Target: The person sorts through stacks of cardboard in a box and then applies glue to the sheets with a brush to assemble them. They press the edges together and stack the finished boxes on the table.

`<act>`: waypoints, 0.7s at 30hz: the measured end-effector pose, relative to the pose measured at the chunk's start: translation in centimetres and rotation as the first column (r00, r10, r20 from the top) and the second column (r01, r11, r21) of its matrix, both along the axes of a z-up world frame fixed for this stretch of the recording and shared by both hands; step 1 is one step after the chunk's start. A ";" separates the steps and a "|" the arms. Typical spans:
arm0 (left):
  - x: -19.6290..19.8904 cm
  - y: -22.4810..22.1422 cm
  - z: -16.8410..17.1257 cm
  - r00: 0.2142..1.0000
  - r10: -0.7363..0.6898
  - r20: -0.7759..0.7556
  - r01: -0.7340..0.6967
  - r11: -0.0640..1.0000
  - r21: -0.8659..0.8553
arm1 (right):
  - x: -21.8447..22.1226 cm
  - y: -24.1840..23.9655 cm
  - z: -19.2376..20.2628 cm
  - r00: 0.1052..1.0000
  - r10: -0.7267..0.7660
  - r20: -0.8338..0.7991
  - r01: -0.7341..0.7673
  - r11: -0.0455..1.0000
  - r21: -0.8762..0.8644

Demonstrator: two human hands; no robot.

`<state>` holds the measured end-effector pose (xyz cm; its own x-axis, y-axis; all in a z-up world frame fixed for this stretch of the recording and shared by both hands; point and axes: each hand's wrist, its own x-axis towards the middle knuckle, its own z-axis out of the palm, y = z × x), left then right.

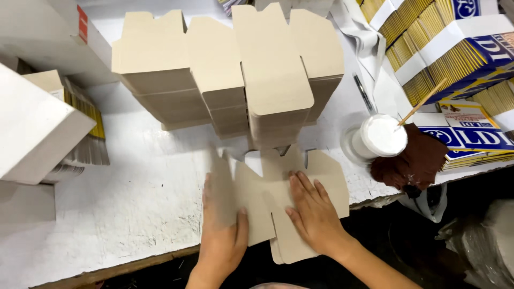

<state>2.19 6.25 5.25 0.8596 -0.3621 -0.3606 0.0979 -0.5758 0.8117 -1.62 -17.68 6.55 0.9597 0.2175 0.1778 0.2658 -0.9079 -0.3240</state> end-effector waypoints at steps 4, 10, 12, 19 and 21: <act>2.0 -1.6 0.3 0.664 -0.144 0.734 -0.041 0.973 0.228 | 0.7 -0.9 0.2 0.996 -0.022 -0.091 0.034 0.991 0.129; 2.0 -1.2 -0.4 0.719 -0.241 0.651 0.089 0.962 0.258 | 3.2 -3.0 0.8 0.977 0.135 -0.162 -0.074 0.939 0.337; 2.1 -1.2 -1.8 0.671 -0.274 0.688 0.056 0.945 0.322 | 4.2 -2.6 0.8 0.974 0.152 -0.169 -0.100 0.955 0.278; 2.5 -1.1 -0.6 0.685 -0.235 0.690 0.072 0.964 0.256 | 5.1 -2.9 0.5 0.974 0.163 -0.159 -0.118 0.958 0.263; 2.2 -1.1 -0.9 0.702 -0.247 0.668 0.085 0.960 0.265 | 5.2 -2.7 0.4 0.974 0.148 -0.171 -0.100 0.960 0.262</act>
